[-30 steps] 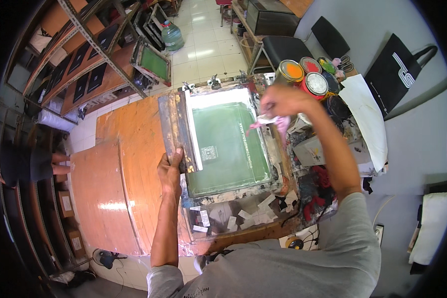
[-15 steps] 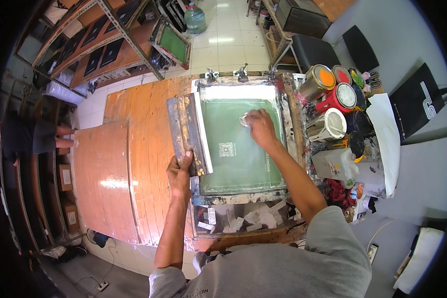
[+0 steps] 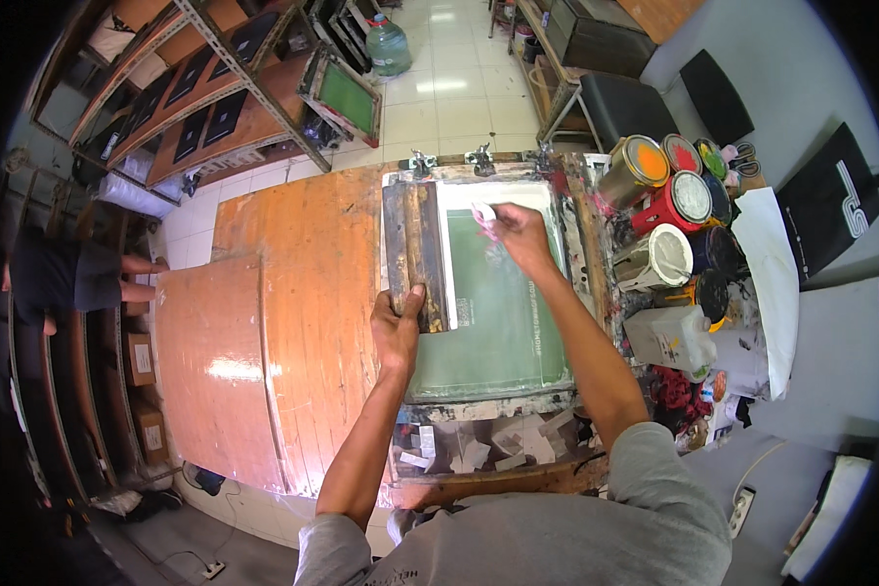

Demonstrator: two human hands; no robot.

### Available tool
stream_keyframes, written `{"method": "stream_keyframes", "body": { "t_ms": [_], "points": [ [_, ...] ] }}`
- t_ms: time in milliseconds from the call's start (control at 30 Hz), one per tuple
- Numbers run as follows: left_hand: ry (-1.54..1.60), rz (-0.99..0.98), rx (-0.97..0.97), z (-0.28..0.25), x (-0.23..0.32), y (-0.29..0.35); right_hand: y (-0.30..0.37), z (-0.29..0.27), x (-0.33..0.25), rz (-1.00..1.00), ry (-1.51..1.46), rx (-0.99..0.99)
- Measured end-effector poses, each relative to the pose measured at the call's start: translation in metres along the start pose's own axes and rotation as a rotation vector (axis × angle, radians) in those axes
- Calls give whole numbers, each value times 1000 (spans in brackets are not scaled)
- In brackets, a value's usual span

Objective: The person spreads ink over a screen with a squeegee, wipes the mesh and frame with a cloth, and then lifts the frame to store it on a rack.

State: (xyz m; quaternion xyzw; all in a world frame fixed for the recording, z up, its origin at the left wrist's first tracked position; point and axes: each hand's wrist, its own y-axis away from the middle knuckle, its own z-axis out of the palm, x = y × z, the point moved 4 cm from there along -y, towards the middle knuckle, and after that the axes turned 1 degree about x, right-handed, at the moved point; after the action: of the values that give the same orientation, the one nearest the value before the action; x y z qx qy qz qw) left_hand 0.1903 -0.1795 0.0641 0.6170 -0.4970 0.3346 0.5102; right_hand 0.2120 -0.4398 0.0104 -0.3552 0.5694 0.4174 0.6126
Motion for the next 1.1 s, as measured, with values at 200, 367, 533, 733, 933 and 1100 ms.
{"method": "stream_keyframes", "body": {
  "t_ms": [200, 367, 533, 733, 933, 1100],
  "points": [
    [-175, 30, -11, 16, 5, 4, -27, 25, -9, 106, -168, 65],
    [-123, 123, 1, 17, 4, 6, -23, 38, -24, 334, -770, 132],
    [-160, 231, -38, 23, 4, 8, -32, 42, -26, 293, -451, 282],
    [-168, 321, 31, 25, 9, 13, -38, 45, -33, 262, -396, 293],
    [-169, 288, 39, 30, 21, 17, -51, 53, -30, 248, -436, 284],
    [-172, 367, 127, 39, 34, 11, -44, 57, -41, 295, -315, 269]
  ]
}}
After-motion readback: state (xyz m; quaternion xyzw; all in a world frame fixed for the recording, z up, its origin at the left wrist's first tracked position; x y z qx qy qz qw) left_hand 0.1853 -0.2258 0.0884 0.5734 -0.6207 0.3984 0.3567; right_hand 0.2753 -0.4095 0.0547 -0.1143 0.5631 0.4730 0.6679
